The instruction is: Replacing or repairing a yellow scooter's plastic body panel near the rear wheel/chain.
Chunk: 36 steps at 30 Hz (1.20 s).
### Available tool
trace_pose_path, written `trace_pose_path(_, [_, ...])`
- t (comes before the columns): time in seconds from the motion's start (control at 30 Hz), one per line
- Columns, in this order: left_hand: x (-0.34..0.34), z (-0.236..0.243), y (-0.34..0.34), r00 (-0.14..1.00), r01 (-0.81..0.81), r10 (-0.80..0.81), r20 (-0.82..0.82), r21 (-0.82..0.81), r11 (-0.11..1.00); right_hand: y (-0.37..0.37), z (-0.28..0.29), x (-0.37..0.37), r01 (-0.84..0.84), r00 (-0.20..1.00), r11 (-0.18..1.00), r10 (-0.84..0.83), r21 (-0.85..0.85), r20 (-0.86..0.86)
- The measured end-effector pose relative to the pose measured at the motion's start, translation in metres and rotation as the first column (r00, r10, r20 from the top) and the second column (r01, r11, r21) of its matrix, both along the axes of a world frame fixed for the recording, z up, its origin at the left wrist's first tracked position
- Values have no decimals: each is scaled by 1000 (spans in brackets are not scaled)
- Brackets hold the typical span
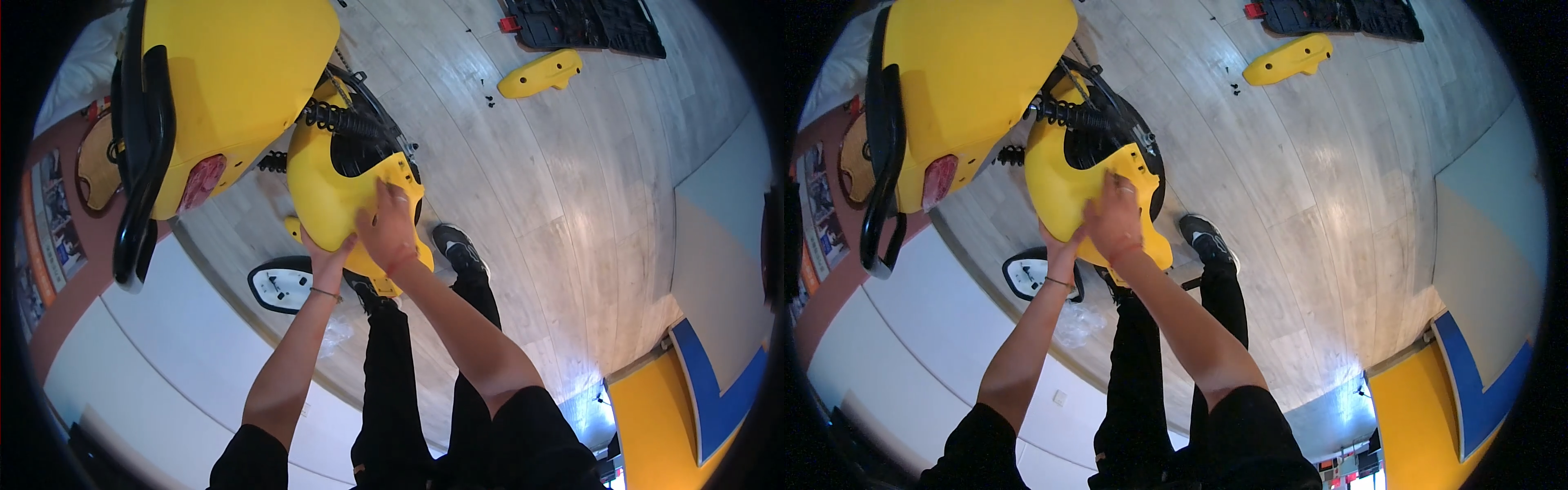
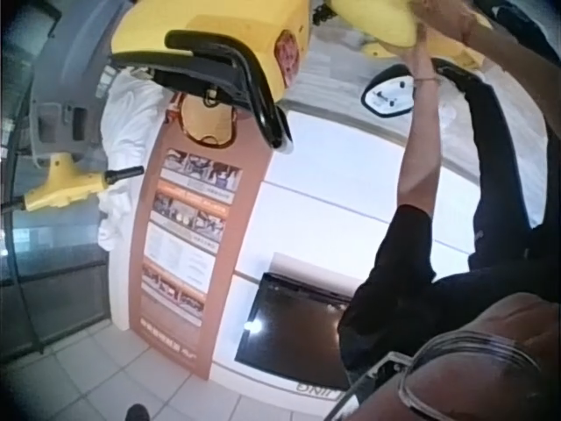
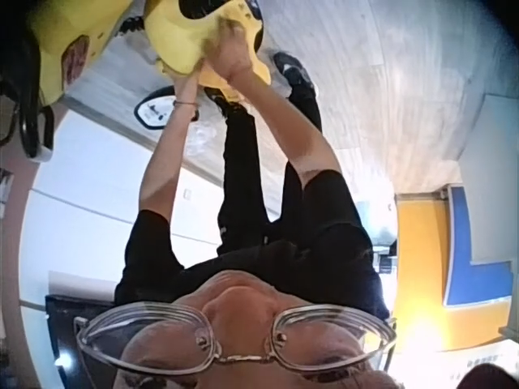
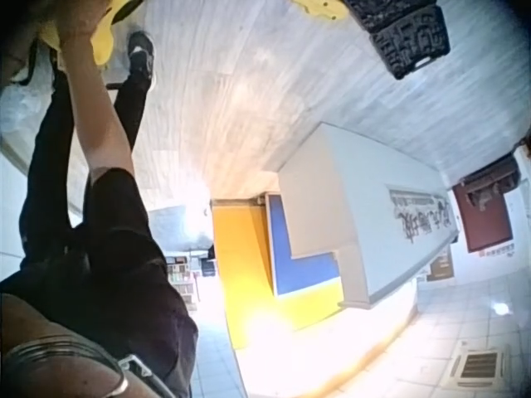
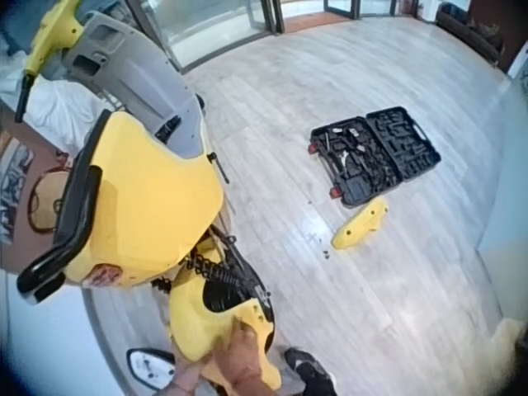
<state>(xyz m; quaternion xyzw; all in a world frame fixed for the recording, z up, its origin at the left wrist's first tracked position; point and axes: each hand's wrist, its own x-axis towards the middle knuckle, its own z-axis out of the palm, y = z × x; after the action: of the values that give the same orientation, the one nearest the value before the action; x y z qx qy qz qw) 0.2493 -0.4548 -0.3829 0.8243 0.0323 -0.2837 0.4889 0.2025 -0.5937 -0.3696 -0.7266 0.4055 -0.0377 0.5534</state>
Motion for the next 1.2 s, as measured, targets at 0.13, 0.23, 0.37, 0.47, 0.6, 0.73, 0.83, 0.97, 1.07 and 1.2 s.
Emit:
trace_pose_path(0.13, [-9,12,-9,983,-104,108,-146,34,994,13,-23,-92,19,963,1000,-24,-20,-268])
trace_pose_path(0.23, [-7,15,-8,985,-91,99,-140,63,994,34,-35,-138,1,913,996,37,94,-406])
trace_pose_path(0.37, [1,30,-15,986,-37,50,-161,85,996,39,-43,-150,42,924,944,88,328,-373])
trace_pose_path(0.47, [7,32,-2,987,2,19,-159,127,992,44,-45,-120,229,919,927,-105,296,-381])
trace_pose_path(0.6, [19,29,-2,977,-34,59,-206,121,992,37,-91,-110,419,845,851,-238,316,-478])
trace_pose_path(0.73, [56,42,-49,980,-23,50,-193,141,990,40,-139,-139,466,849,674,-158,573,-504])
trace_pose_path(0.83, [107,35,-61,993,55,-29,-112,232,971,47,-99,-115,516,852,555,-257,652,-456])
trace_pose_path(0.97, [134,24,-70,983,142,-97,-158,305,942,43,-79,-114,485,864,659,-260,574,-431])
trace_pose_path(1.07, [125,21,-75,984,166,-141,-108,270,949,42,-89,-127,450,873,702,-214,552,-439])
trace_pose_path(1.2, [117,33,-57,989,144,-141,-31,243,959,36,-66,-117,444,873,737,-228,510,-430])
